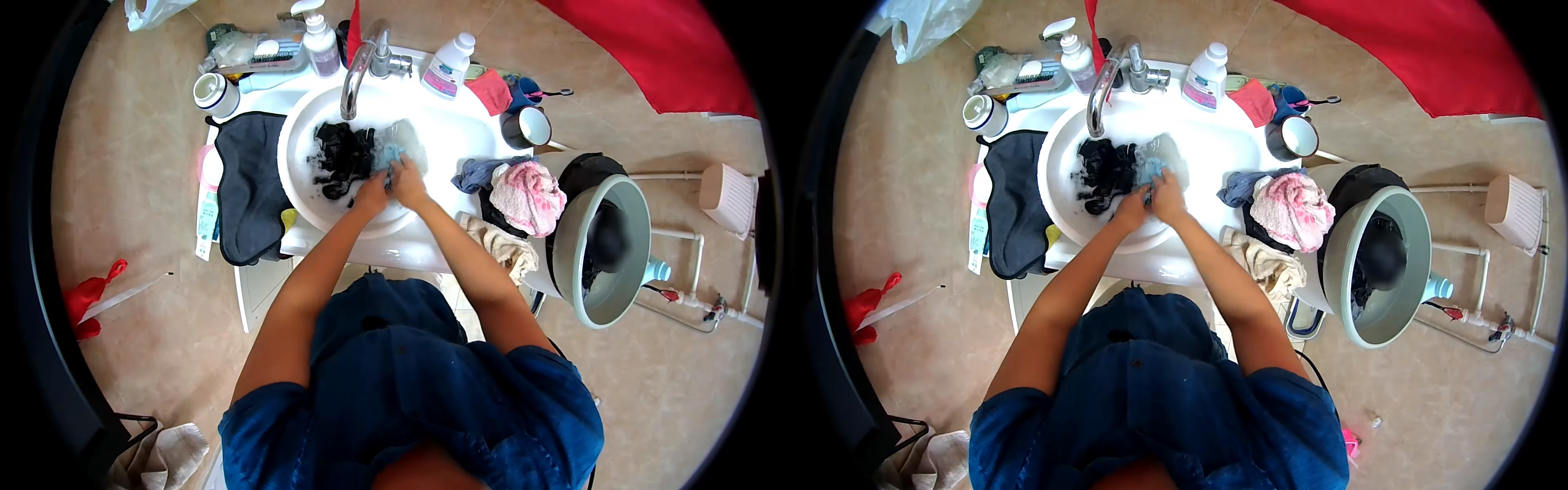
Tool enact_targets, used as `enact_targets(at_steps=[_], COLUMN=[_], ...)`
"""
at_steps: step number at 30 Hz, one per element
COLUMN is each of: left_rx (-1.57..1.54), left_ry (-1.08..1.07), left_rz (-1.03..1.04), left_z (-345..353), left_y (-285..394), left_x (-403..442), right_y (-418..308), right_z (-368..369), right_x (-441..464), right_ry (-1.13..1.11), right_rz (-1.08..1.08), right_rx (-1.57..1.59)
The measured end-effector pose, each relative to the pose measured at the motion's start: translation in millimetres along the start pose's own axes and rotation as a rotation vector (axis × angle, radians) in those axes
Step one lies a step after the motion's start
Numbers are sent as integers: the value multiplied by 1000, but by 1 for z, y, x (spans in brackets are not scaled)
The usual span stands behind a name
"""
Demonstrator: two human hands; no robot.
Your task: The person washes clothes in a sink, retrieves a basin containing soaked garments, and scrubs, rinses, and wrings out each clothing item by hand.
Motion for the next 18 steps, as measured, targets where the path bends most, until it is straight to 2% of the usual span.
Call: enact_targets(at_steps=[3, 4, 6, 9, 10, 13, 14, 15, 16, 18], left_rx=[110, 169, -26, -185, -216, -72, 32, 136, 129, 64], left_ry=[-155, -204, -161, -75, -46, -138, 10, 158, 150, 171], left_rz=[-92, -136, -220, -218, -202, -118, -21, 77, 70, -20], left_z=[19, 19, 2, -58, -77, -108, -112, -117, -113, -117], left_y=[-17, -21, -19, 40, 67, 141, 150, 160, 155, 136], left_x=[8, 10, 11, 7, 0, -25, -27, -31, -27, -15], right_y=[25, 27, 29, 20, 6, -16, -21, -25, -30, -27], right_z=[41, 40, 38, 28, 34, 41, 36, 32, 28, 45], right_x=[-6, -7, -12, -26, -17, -2, -2, -2, -3, -1], right_ry=[-233, -151, 33, 65, -37, -378, -499, -529, -562, -436], right_rz=[257, 345, 518, 1063, 931, 418, 208, 162, 116, 377], right_rx=[289, 543, 1052, 1374, 1612, 2250, 2433, 2483, 2531, 2380])
Point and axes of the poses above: each hand's wrist, its own x-axis towards the middle knuckle, its own z-axis out of the palm, y = z × x, the point moved 9 cm from there along x, towards the middle knuckle, and after that the axes turned 8 degrees about x, right-handed, at the moved point
